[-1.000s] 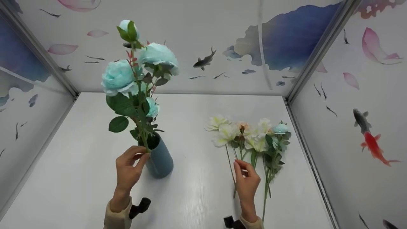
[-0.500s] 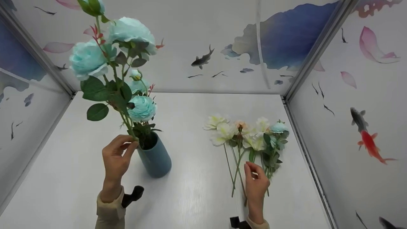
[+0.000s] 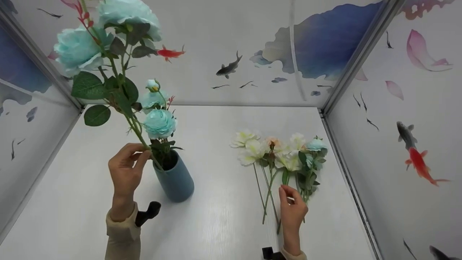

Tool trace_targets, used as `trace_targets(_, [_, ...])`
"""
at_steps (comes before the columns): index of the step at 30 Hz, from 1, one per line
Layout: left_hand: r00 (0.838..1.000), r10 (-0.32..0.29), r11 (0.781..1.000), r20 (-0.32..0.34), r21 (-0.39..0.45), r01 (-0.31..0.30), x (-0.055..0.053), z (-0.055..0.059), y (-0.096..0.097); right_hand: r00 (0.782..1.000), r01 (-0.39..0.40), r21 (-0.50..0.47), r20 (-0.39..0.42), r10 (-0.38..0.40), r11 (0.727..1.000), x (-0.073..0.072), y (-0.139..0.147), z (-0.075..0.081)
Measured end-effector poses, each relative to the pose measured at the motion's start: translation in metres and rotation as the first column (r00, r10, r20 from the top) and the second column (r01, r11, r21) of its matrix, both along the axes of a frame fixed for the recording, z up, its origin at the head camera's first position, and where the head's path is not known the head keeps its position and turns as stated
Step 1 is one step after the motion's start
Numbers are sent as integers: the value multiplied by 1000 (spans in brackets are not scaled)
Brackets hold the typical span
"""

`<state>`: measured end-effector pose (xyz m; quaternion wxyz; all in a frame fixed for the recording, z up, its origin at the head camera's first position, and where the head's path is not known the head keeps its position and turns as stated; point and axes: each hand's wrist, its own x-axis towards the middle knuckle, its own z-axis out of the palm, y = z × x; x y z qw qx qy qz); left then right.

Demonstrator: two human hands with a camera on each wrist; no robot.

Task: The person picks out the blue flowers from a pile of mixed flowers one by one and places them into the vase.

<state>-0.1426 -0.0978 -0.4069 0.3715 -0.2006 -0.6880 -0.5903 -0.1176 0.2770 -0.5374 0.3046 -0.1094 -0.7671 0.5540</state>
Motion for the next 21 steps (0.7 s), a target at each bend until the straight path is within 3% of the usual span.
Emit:
trace_targets(5, [1000,-4,1000,-9,-4,4,-3,9,-1,1000,-9,-31,-24,8,999,0,1,-2])
trace_targets(10, [1000,8,1000,-11,0,-8,-6,14,0,999,4,14,39,-5,1000,2,-2,4])
trace_targets(21, [998,58,997,-11,-44,-59,-16,-3,0,998,26,7,59,-26,1000,0,1,0])
